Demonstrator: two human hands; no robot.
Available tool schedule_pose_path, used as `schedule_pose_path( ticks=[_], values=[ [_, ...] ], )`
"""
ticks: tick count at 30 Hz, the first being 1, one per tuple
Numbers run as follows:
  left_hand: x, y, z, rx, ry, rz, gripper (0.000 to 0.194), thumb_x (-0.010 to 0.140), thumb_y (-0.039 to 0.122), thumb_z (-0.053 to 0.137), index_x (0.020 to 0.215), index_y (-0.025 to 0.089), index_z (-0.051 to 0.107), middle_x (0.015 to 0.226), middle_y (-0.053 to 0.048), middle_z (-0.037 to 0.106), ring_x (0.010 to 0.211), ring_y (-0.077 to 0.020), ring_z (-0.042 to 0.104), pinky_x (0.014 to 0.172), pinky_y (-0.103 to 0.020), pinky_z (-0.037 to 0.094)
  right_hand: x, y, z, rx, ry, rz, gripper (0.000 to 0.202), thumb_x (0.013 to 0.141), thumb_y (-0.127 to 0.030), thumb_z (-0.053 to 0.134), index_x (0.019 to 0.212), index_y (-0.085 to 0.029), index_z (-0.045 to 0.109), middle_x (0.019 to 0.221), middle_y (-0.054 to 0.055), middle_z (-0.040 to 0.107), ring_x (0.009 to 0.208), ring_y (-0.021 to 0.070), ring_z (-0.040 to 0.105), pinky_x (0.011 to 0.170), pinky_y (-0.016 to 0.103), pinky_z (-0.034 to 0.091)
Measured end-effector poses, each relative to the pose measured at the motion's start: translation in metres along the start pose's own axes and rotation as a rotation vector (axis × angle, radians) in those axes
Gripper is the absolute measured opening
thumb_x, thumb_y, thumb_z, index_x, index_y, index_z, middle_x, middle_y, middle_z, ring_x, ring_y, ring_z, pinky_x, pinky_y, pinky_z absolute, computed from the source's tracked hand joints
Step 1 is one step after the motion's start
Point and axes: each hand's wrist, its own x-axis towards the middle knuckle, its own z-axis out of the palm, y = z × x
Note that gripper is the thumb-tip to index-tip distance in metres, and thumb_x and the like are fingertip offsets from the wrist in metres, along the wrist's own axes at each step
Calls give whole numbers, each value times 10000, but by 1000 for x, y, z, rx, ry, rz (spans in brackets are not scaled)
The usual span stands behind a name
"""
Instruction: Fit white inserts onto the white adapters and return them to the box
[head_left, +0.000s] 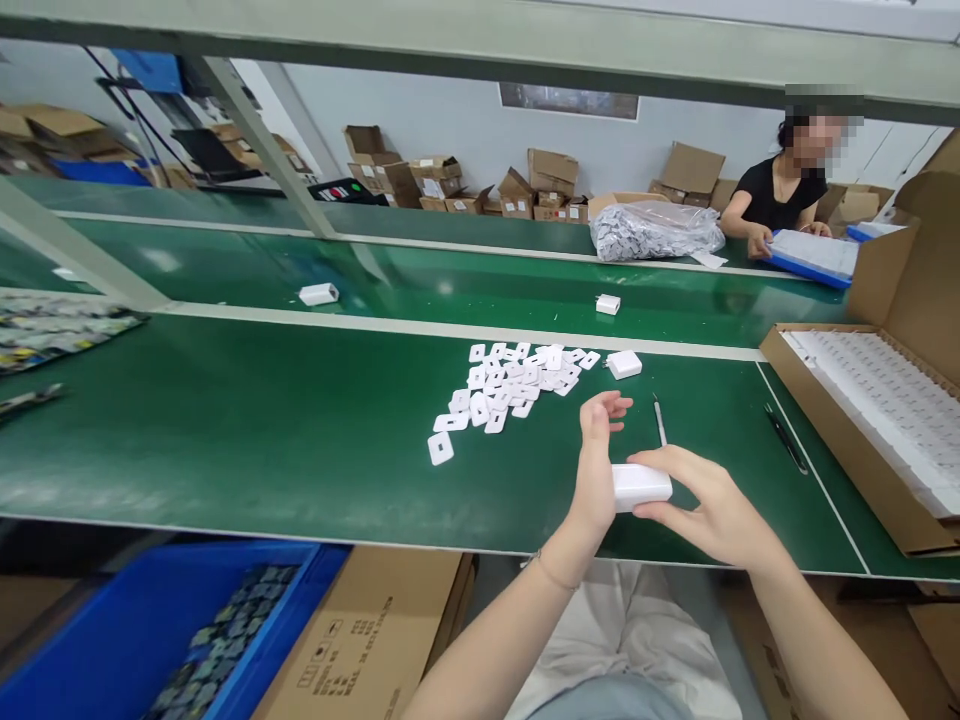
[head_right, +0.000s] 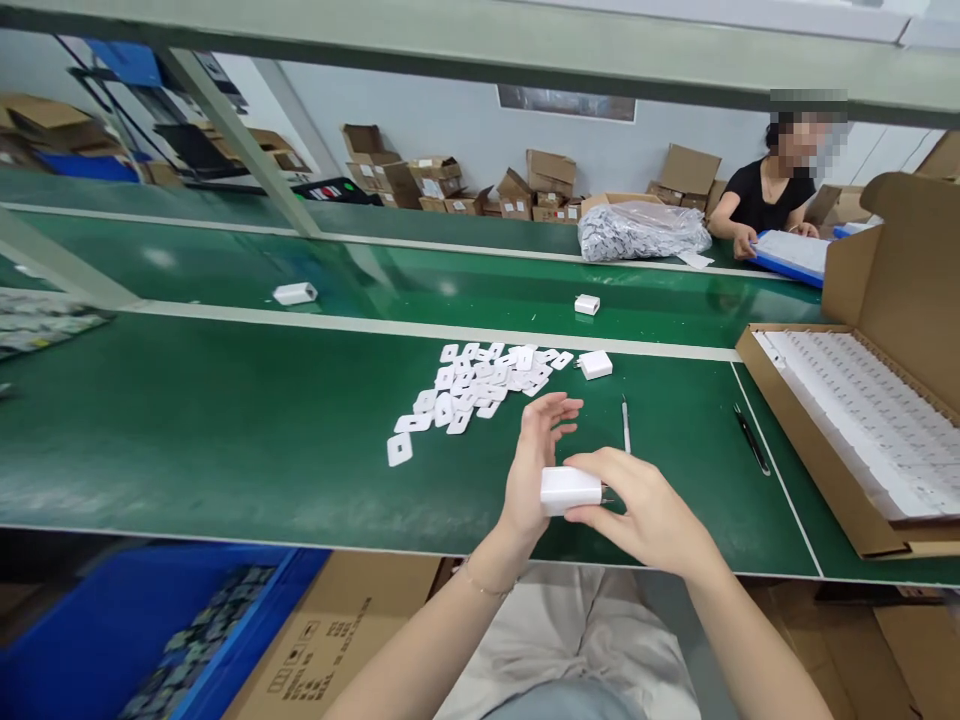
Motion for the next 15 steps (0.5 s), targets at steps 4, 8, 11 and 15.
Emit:
schedule_pose_path(
  ticks=[4,8,11,15],
  values=[
    [12,-16,8,26,15,-74,667,826,773,338,1091,196,540,1164,-142,619,1099,-240,573,971,-426,448,1,5,-10,-10,13,90,277,906,-335,612,1160,-226,635,1057,80,696,882,201,662,734,313,551],
    [36,-9,-27,134,-76,42,660,804,787,382,1036,204,587,1114,-123,657,1025,-244,625,940,-424,492,-1,27,-75,-139,357,203,379,862,-382,653,1208,-234,607,1097,69,693,915,207,666,787,341,553],
    [59,3,-65,468,-220,72,625,844,746,361,908,210,674,990,-97,709,969,-263,651,959,-460,489,-14,58,-151,-504,682,373,374,884,-416,596,1194,-207,608,1158,103,673,989,254,650,831,384,526],
    [78,-7,-98,742,-201,204,534,877,670,379,884,231,684,977,-81,717,979,-288,663,914,-471,523,-34,111,-212,-870,483,812,382,865,-302,568,1203,-132,615,1181,168,669,1072,337,627,896,434,477]
  ],
)
